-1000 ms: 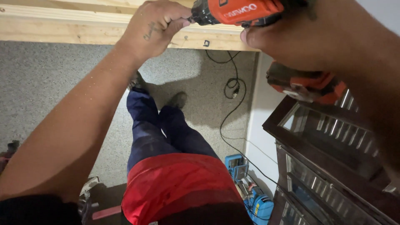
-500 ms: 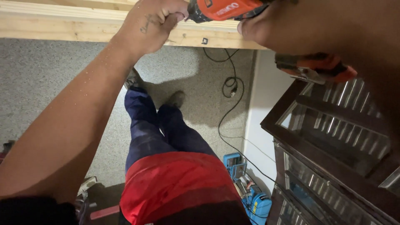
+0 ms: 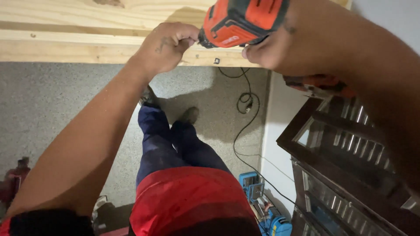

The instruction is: Assembling wooden boards by manually placing screws and driving them in with a cordless power drill on a workbench.

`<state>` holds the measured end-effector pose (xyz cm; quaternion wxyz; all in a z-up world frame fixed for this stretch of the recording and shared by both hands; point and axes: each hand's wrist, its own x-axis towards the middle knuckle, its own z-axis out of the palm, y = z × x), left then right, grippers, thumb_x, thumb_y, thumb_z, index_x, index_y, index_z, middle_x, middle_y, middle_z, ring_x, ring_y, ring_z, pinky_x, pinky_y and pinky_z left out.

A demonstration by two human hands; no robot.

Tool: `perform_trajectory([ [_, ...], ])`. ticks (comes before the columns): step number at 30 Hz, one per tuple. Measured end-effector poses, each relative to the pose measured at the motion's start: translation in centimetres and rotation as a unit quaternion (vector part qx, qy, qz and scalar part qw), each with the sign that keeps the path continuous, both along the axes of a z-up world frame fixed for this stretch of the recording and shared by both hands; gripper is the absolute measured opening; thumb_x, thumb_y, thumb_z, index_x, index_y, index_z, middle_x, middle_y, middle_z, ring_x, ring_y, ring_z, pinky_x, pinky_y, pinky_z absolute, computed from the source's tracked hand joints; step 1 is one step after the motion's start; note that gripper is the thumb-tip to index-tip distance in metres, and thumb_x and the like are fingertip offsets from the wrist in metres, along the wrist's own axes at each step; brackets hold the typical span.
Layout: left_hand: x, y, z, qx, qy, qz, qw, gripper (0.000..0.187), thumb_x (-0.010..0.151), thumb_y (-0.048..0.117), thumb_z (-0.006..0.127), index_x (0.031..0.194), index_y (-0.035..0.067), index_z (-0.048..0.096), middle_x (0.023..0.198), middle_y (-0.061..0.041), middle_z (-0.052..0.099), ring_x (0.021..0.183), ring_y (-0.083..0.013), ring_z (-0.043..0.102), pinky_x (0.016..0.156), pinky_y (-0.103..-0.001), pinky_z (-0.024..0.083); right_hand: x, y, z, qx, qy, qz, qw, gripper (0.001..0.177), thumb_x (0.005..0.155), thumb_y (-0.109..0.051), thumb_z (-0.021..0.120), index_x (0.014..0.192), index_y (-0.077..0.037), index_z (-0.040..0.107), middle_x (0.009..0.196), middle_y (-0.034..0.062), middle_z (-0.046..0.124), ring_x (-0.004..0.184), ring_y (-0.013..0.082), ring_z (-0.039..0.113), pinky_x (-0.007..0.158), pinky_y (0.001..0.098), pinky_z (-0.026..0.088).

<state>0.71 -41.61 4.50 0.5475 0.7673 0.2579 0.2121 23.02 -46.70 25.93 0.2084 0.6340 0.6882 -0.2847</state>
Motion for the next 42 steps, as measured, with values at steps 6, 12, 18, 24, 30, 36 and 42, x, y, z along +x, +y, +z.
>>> perform_trajectory([
  [6, 1.1, -0.7, -0.7, -0.032, 0.063, 0.029, 0.997, 0.029, 0.102, -0.002, 0.055, 0.112, 0.017, 0.075, 0.115, -0.006, 0.077, 0.104, -0.0219, 0.071, 0.096, -0.045, 0.055, -0.8, -0.5, 1.0, -0.018, 0.069, -0.118, 0.991, 0.030, 0.091, -0.019, 0.063, 0.072, -0.012, 0.041, 0.057, 0.0026, 0.037, 0.051, 0.0181, 0.034, 0.048, 0.0378, 0.029],
  [12, 0.5, -0.5, -3.8, 0.155, -0.140, 0.044, 0.977, 0.019, 0.103, 0.024, 0.066, 0.112, 0.008, 0.072, 0.094, -0.006, 0.073, 0.074, -0.0212, 0.065, 0.066, -0.036, 0.050, -2.9, 0.5, 1.7, -0.059, 0.041, -0.181, 0.981, 0.035, 0.087, -0.013, 0.062, 0.118, -0.026, 0.068, 0.052, 0.0125, 0.052, 0.039, 0.0236, 0.038, 0.040, 0.0408, 0.037],
  [18, 0.3, -2.1, -5.5, 0.348, 0.183, 0.071, 0.917, 0.042, 0.083, 0.015, 0.083, 0.123, 0.013, 0.067, 0.107, -0.007, 0.066, 0.104, -0.0255, 0.060, 0.091, -0.040, 0.043, -2.0, 1.5, -0.4, 0.015, 0.169, -0.030, 0.985, 0.038, 0.077, -0.007, 0.061, 0.112, -0.017, 0.075, 0.091, -0.0013, 0.072, 0.079, 0.0134, 0.059, 0.082, 0.0288, 0.049],
  [24, 0.4, -2.2, -6.2, 0.348, 0.221, 0.077, 0.908, 0.028, 0.089, 0.027, 0.076, 0.112, 0.015, 0.065, 0.105, -0.006, 0.065, 0.101, -0.0250, 0.062, 0.087, -0.040, 0.044, -2.6, 0.5, 1.5, -0.014, 0.095, -0.098, 0.991, 0.031, 0.079, -0.011, 0.058, 0.106, -0.015, 0.071, 0.087, 0.0029, 0.071, 0.077, 0.0172, 0.056, 0.077, 0.0322, 0.049],
  [30, 0.4, -1.9, -6.0, 0.356, 0.230, 0.063, 0.904, 0.024, 0.092, 0.031, 0.070, 0.108, 0.015, 0.063, 0.101, -0.006, 0.063, 0.096, -0.0263, 0.064, 0.081, -0.041, 0.050, -3.7, 0.2, 2.8, -0.044, 0.035, -0.163, 0.985, 0.024, 0.081, -0.015, 0.055, 0.101, -0.013, 0.068, 0.084, 0.0072, 0.070, 0.074, 0.0210, 0.054, 0.072, 0.0356, 0.048],
  [36, 0.2, -1.6, -5.9, 0.421, 0.174, 0.086, 0.886, 0.016, 0.088, 0.020, 0.059, 0.100, 0.010, 0.062, 0.096, -0.010, 0.064, 0.087, -0.0321, 0.061, 0.078, -0.045, 0.048, -4.0, 0.1, 3.5, -0.082, 0.007, -0.214, 0.973, 0.022, 0.083, -0.017, 0.055, 0.102, -0.013, 0.066, 0.078, 0.0099, 0.068, 0.068, 0.0217, 0.054, 0.062, 0.0371, 0.047],
  [42, -0.1, -1.9, -5.6, 0.489, 0.156, 0.107, 0.852, 0.013, 0.088, 0.021, 0.064, 0.096, 0.012, 0.058, 0.091, -0.007, 0.058, 0.082, -0.0277, 0.058, 0.068, -0.040, 0.047, -3.2, -0.4, 3.0, -0.063, 0.027, -0.174, 0.982, 0.030, 0.080, -0.014, 0.052, 0.107, -0.016, 0.066, 0.086, 0.0072, 0.070, 0.075, 0.0228, 0.056, 0.072, 0.0369, 0.048],
])
